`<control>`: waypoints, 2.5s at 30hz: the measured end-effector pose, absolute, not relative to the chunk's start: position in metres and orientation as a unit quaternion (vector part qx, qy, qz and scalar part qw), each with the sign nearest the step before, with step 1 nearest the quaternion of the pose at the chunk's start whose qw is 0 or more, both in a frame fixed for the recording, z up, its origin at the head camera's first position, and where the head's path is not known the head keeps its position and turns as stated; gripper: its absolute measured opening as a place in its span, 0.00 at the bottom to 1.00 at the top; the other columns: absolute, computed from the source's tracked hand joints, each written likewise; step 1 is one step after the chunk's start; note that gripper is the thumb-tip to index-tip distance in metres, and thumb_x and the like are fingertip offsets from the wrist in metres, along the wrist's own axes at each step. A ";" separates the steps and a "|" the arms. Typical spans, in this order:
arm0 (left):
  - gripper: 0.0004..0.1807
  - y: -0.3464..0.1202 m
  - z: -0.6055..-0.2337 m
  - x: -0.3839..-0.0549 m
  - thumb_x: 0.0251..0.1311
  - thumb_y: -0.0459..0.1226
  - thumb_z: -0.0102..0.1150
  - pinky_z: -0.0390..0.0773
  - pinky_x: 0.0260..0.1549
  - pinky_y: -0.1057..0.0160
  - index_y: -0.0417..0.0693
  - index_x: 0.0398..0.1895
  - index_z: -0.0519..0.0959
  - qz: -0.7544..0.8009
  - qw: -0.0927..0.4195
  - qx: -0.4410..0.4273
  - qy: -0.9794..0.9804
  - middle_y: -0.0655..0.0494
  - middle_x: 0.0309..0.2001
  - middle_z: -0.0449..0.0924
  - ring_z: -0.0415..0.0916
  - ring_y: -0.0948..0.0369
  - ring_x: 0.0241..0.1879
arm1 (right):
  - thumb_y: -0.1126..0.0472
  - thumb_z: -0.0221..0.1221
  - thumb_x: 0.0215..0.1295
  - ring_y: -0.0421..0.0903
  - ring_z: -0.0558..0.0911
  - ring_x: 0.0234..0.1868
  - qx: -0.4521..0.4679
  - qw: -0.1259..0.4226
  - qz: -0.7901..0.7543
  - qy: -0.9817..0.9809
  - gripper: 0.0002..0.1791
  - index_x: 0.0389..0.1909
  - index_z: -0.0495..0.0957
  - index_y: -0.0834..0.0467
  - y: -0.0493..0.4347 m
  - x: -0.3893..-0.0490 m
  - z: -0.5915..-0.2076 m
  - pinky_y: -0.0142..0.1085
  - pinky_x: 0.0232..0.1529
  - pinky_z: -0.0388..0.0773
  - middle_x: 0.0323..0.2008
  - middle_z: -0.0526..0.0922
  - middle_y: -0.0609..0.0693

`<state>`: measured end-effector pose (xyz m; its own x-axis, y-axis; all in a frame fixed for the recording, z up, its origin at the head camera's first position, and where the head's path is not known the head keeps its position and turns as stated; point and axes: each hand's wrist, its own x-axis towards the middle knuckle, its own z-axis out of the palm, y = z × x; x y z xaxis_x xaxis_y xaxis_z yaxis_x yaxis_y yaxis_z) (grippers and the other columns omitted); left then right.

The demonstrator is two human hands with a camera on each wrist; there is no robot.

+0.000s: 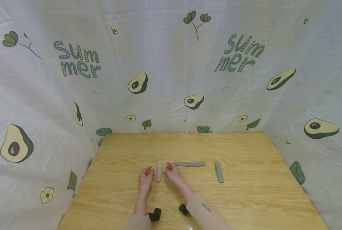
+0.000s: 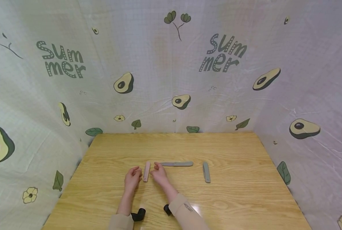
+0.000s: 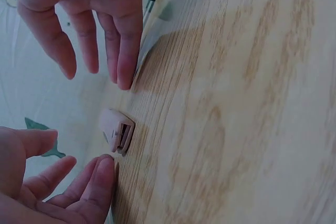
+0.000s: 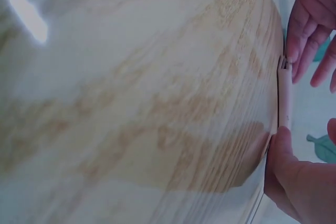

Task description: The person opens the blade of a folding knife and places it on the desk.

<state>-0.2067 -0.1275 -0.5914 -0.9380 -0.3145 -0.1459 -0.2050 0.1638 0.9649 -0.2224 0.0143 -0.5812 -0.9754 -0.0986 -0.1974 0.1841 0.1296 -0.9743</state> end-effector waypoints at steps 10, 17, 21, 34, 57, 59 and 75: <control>0.23 -0.124 -0.592 -0.209 0.67 0.33 0.53 0.85 0.41 0.57 0.25 0.61 0.70 -0.646 0.022 0.150 -0.748 0.31 0.48 0.79 0.80 0.45 0.46 | 0.69 0.56 0.60 0.65 0.73 0.60 0.027 0.112 -0.659 0.743 0.32 0.67 0.62 0.71 0.010 -0.225 -0.584 0.52 0.60 0.74 0.57 0.73 0.71; 0.23 -0.121 -0.591 -0.209 0.66 0.32 0.53 0.85 0.41 0.58 0.26 0.61 0.70 -0.641 0.017 0.149 -0.753 0.30 0.49 0.79 0.80 0.45 0.47 | 0.70 0.57 0.61 0.63 0.72 0.61 0.032 0.120 -0.662 0.739 0.32 0.68 0.62 0.70 0.010 -0.227 -0.584 0.50 0.61 0.75 0.58 0.73 0.69; 0.22 -0.120 -0.592 -0.209 0.66 0.32 0.53 0.85 0.40 0.58 0.25 0.60 0.70 -0.638 0.018 0.147 -0.756 0.30 0.48 0.79 0.81 0.47 0.45 | 0.71 0.57 0.61 0.64 0.72 0.61 0.029 0.118 -0.658 0.743 0.31 0.66 0.63 0.70 0.010 -0.227 -0.583 0.50 0.61 0.75 0.58 0.73 0.69; 0.20 -0.120 -0.592 -0.206 0.63 0.23 0.54 0.85 0.33 0.64 0.22 0.58 0.70 -0.672 0.018 0.141 -0.727 0.28 0.45 0.79 0.82 0.52 0.38 | 0.72 0.58 0.60 0.65 0.74 0.58 0.017 0.118 -0.672 0.731 0.30 0.65 0.65 0.71 0.011 -0.226 -0.583 0.51 0.58 0.77 0.54 0.75 0.72; 0.23 -0.118 -0.567 -0.199 0.63 0.26 0.57 0.84 0.33 0.65 0.25 0.61 0.68 -0.741 -0.031 0.106 -0.662 0.50 0.36 0.81 0.79 0.63 0.32 | 0.73 0.59 0.62 0.42 0.74 0.33 -0.040 0.120 -0.690 0.713 0.27 0.61 0.65 0.76 0.027 -0.219 -0.553 0.43 0.40 0.82 0.35 0.75 0.57; 0.23 -0.119 -0.563 -0.198 0.64 0.27 0.57 0.85 0.35 0.61 0.25 0.61 0.69 -0.737 -0.038 0.106 -0.666 0.52 0.35 0.81 0.79 0.63 0.32 | 0.74 0.58 0.61 0.43 0.74 0.33 -0.054 0.131 -0.689 0.711 0.28 0.63 0.64 0.76 0.030 -0.219 -0.550 0.45 0.40 0.82 0.36 0.74 0.60; 0.23 -0.124 -0.567 -0.200 0.64 0.28 0.58 0.85 0.44 0.55 0.31 0.63 0.71 -0.716 -0.052 0.055 -0.694 0.48 0.40 0.80 0.80 0.62 0.35 | 0.72 0.54 0.66 0.49 0.80 0.40 -0.132 0.175 -0.692 0.687 0.31 0.69 0.59 0.71 0.043 -0.222 -0.564 0.49 0.42 0.84 0.45 0.77 0.63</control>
